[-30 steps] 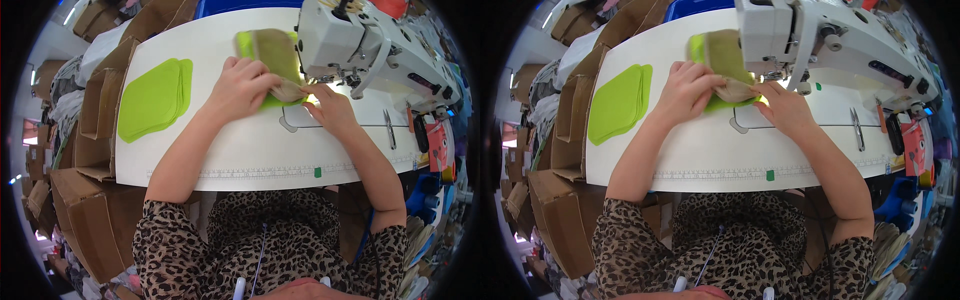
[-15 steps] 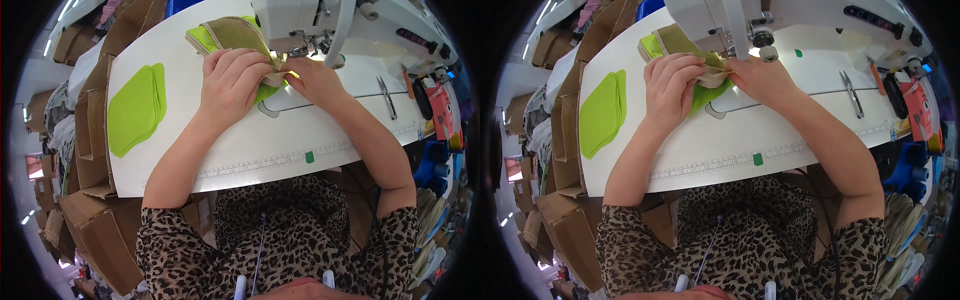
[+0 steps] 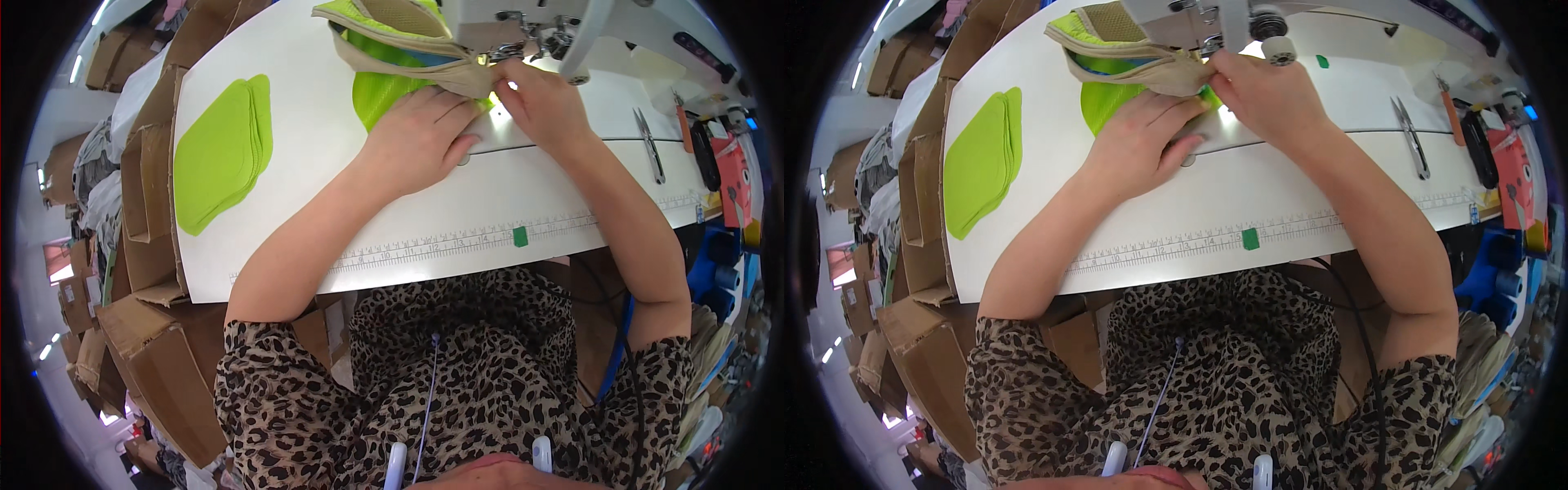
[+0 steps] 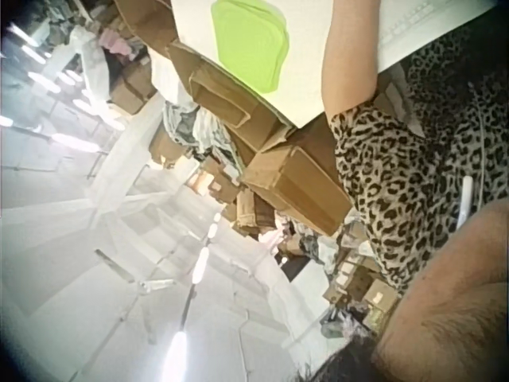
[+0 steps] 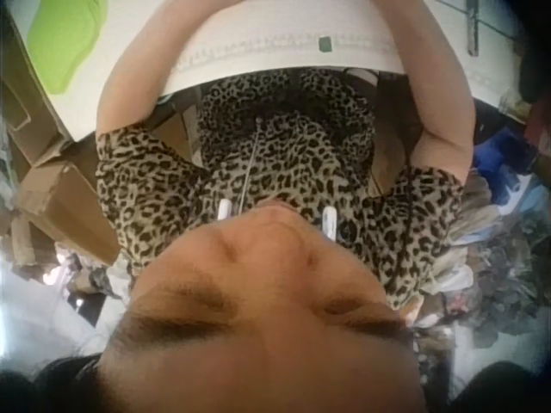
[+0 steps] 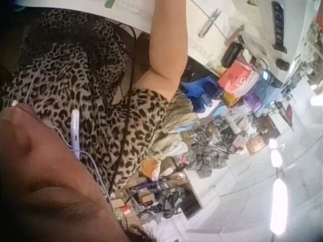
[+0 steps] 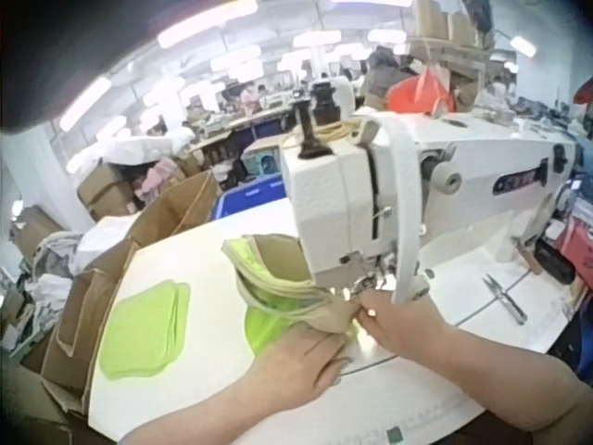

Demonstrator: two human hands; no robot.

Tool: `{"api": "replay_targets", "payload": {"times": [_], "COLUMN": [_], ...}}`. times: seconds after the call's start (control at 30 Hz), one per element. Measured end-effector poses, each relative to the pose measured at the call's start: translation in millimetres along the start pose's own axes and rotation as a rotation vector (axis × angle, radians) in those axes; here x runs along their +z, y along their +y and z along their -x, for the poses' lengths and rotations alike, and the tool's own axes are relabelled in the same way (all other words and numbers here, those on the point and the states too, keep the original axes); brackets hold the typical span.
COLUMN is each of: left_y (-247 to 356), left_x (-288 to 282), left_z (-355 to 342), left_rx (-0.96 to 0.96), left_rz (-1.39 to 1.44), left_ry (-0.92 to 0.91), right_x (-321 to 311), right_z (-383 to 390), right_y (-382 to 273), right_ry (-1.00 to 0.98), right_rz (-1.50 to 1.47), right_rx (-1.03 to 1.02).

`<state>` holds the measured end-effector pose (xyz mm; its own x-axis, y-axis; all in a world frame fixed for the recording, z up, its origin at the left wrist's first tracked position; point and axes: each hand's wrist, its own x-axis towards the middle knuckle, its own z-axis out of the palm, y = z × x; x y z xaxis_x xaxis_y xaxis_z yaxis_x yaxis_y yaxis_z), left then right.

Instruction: Sewing components of a mesh fabric pouch using an industrial sewing machine.

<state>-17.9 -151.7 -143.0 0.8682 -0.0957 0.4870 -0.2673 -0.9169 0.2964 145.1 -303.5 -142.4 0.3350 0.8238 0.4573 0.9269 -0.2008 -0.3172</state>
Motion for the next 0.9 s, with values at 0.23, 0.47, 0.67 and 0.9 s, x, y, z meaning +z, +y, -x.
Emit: {"api": "replay_targets", "payload": {"times": [0.23,0.47,0.67,0.9], "left_y": [-0.3,3.2,4.7,18.2], "left_x": [-4.8,-7.6,-13.1,-20.8], "left_z": [-0.2,4.8,15.7,8.5], "left_rx": [-0.118,-0.114,-0.211,-0.224], "left_rz": [-0.112,-0.099,0.072,0.039], "left_ry": [-0.140,-0.152,-0.252,-0.274], "right_x": [2.0,-14.2,-12.0,-10.8], "right_z": [6.2,12.0,21.5,30.9], "right_y": [6.0,-11.6,-21.0,-23.8], "right_ry": [0.195,0.052,-0.086,-0.011], "right_rz": [-0.014,-0.006,0.107,-0.006], "right_rx": [-0.076,-0.040,-0.305,-0.280]}}
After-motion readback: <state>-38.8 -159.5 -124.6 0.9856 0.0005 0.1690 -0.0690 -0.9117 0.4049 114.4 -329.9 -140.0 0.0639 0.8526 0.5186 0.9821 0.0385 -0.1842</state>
